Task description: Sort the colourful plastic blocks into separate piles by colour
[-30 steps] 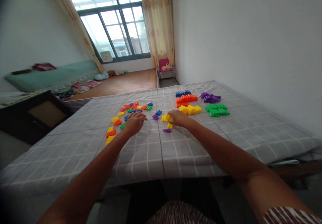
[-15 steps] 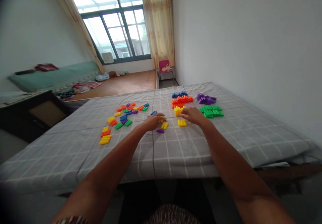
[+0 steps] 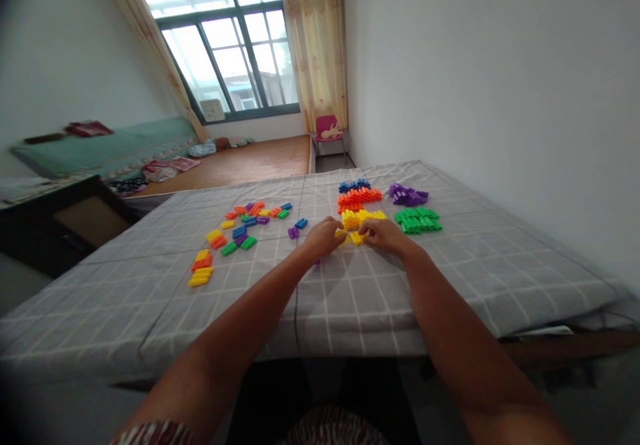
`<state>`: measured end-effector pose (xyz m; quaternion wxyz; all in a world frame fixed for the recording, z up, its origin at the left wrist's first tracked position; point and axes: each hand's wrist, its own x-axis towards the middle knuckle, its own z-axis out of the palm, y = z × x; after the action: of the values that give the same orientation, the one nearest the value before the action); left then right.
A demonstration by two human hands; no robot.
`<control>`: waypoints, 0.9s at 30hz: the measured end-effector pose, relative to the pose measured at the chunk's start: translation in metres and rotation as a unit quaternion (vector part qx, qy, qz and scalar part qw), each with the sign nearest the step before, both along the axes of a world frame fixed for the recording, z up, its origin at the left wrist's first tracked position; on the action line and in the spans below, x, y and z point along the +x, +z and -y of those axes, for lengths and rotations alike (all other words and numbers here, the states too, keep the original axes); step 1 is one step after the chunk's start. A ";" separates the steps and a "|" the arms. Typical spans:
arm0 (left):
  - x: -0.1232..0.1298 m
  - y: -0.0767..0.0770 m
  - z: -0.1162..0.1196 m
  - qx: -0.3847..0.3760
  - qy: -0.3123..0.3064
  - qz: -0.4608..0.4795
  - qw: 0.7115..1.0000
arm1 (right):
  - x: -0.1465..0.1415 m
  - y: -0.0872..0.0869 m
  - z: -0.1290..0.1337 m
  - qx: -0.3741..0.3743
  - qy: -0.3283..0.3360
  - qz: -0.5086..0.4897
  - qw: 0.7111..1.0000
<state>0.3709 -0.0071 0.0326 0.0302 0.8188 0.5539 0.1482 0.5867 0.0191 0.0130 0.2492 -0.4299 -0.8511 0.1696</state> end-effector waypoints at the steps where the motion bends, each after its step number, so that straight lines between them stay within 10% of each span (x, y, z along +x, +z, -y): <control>1: 0.004 0.000 -0.001 -0.011 0.006 -0.011 1.000 | 0.000 0.000 0.000 -0.005 0.001 -0.004 1.000; 5: -0.001 0.005 -0.002 -0.007 -0.010 -0.042 0.999 | -0.001 -0.004 0.001 -0.003 0.025 -0.011 1.000; 10: -0.014 0.007 0.001 -0.037 -0.191 -0.040 0.980 | 0.002 -0.001 0.003 -0.002 0.021 0.012 1.000; 19: -0.001 -0.015 0.001 -0.020 -0.092 0.024 0.995 | 0.005 0.001 0.002 -0.005 -0.030 0.027 0.999; 27: -0.049 0.030 0.005 -0.061 -0.064 0.000 0.996 | 0.005 0.013 0.002 0.116 -0.115 -0.089 0.983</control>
<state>0.3223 -0.0116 0.0625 0.0896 0.8492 0.5083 0.1116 0.5921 0.0175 0.0261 0.3898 -0.4760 -0.7845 0.0775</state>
